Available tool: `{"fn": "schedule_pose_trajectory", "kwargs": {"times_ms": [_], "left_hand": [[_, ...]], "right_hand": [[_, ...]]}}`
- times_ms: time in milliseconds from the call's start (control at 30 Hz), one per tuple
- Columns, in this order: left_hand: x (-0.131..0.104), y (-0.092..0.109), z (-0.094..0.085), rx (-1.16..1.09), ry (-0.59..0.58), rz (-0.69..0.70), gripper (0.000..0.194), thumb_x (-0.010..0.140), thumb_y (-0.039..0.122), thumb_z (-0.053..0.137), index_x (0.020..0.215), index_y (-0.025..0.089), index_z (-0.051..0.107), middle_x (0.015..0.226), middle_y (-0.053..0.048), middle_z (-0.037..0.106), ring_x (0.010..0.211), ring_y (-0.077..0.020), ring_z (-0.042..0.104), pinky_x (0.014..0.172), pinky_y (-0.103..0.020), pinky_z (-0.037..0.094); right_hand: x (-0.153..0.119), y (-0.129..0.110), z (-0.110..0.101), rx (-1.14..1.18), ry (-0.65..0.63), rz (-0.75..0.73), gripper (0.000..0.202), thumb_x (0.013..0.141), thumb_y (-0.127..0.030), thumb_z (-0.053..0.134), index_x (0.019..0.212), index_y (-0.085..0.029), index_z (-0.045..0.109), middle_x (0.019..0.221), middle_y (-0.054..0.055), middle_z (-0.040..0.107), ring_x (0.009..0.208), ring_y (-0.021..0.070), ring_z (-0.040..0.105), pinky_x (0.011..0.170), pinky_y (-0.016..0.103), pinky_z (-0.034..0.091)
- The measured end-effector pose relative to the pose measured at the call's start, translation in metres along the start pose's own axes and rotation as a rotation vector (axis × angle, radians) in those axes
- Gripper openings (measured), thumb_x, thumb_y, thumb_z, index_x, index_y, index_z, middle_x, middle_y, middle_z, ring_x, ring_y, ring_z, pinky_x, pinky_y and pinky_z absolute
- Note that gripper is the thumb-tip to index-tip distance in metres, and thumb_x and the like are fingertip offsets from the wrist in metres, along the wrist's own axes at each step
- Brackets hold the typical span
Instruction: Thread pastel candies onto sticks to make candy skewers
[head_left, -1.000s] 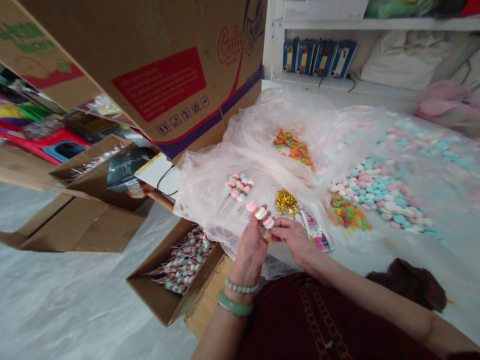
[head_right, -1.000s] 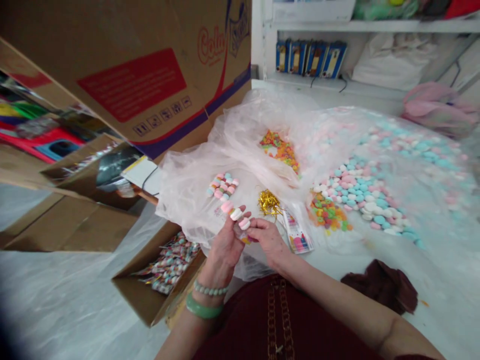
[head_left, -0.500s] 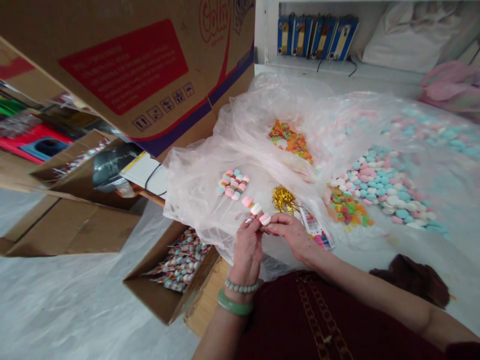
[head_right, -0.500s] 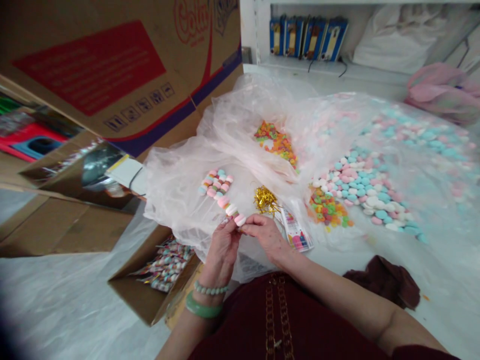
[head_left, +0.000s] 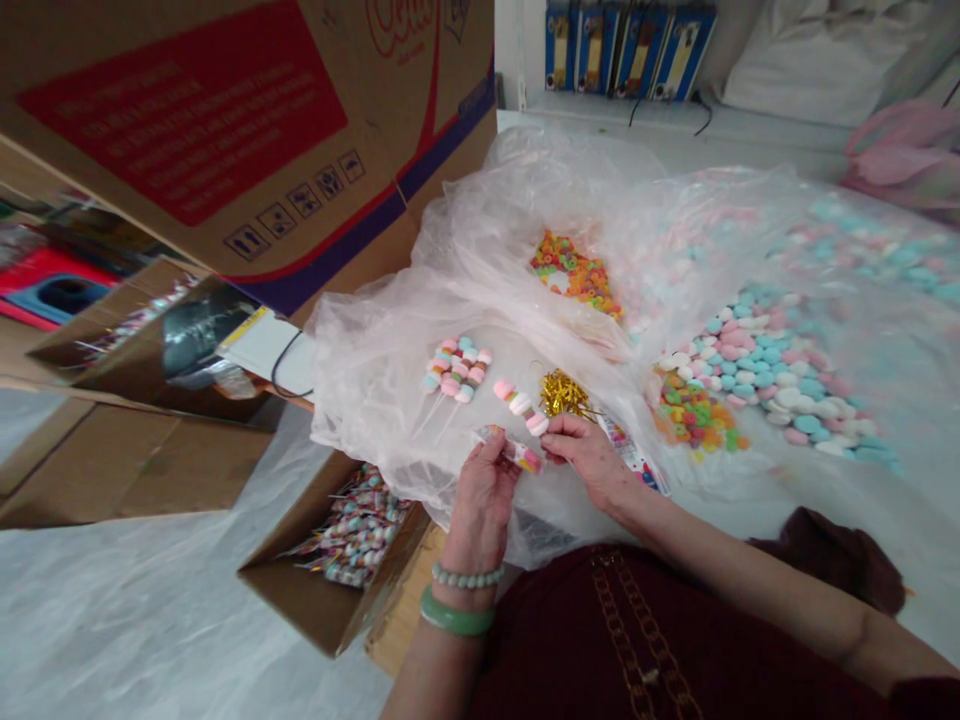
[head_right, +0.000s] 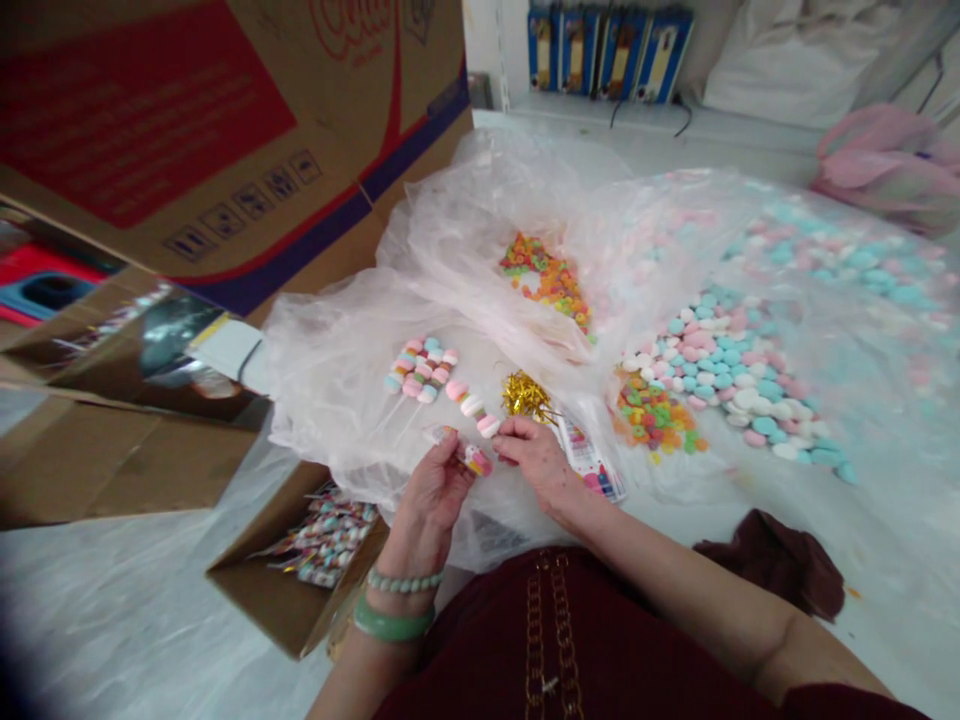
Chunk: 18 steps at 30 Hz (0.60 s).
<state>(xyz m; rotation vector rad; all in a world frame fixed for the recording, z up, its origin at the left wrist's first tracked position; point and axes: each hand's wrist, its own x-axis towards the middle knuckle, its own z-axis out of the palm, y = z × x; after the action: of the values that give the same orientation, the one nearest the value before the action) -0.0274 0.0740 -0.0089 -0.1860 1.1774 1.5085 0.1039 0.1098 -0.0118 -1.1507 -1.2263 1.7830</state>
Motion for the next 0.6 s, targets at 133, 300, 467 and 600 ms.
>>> {"fn": "schedule_pose_trajectory", "kwargs": {"times_ms": [133,300,467,600], "left_hand": [[-0.001,0.009,0.000,-0.164,0.110,-0.014,0.017,0.087,0.013,0.054,0.070,0.015,0.057,0.057,0.003,0.058,0.048,-0.0084,0.055,0.051,-0.023,0.050],[-0.004,0.026,-0.002,-0.222,0.162,-0.082,0.023,0.088,0.016,0.055,0.065,0.015,0.055,0.056,0.001,0.060,0.052,-0.0109,0.059,0.057,-0.027,0.054],[-0.010,0.032,-0.001,-0.320,0.108,-0.122,0.031,0.092,0.021,0.048,0.063,0.015,0.055,0.056,-0.001,0.061,0.054,-0.0109,0.061,0.057,-0.024,0.053],[-0.019,0.035,0.002,-0.345,0.088,-0.129,0.035,0.093,0.021,0.045,0.061,0.014,0.055,0.054,-0.001,0.060,0.051,-0.0110,0.060,0.052,-0.022,0.050]], "right_hand": [[-0.016,-0.012,-0.015,-0.058,0.023,-0.057,0.013,0.074,-0.029,0.058,0.066,-0.020,0.055,0.055,-0.006,0.041,0.054,0.0103,0.036,0.052,0.025,0.027],[-0.048,-0.019,-0.028,-0.289,0.037,-0.160,0.014,0.075,-0.026,0.058,0.063,-0.020,0.058,0.061,-0.003,0.050,0.062,0.0132,0.045,0.060,0.026,0.033],[-0.062,-0.007,-0.027,-0.488,-0.005,-0.310,0.013,0.079,-0.023,0.058,0.067,-0.020,0.062,0.068,0.000,0.058,0.068,0.0146,0.052,0.066,0.027,0.037],[-0.061,-0.005,-0.027,-0.533,0.000,-0.349,0.013,0.080,-0.022,0.056,0.070,-0.020,0.063,0.070,0.000,0.059,0.070,0.0145,0.054,0.067,0.026,0.037]]}}
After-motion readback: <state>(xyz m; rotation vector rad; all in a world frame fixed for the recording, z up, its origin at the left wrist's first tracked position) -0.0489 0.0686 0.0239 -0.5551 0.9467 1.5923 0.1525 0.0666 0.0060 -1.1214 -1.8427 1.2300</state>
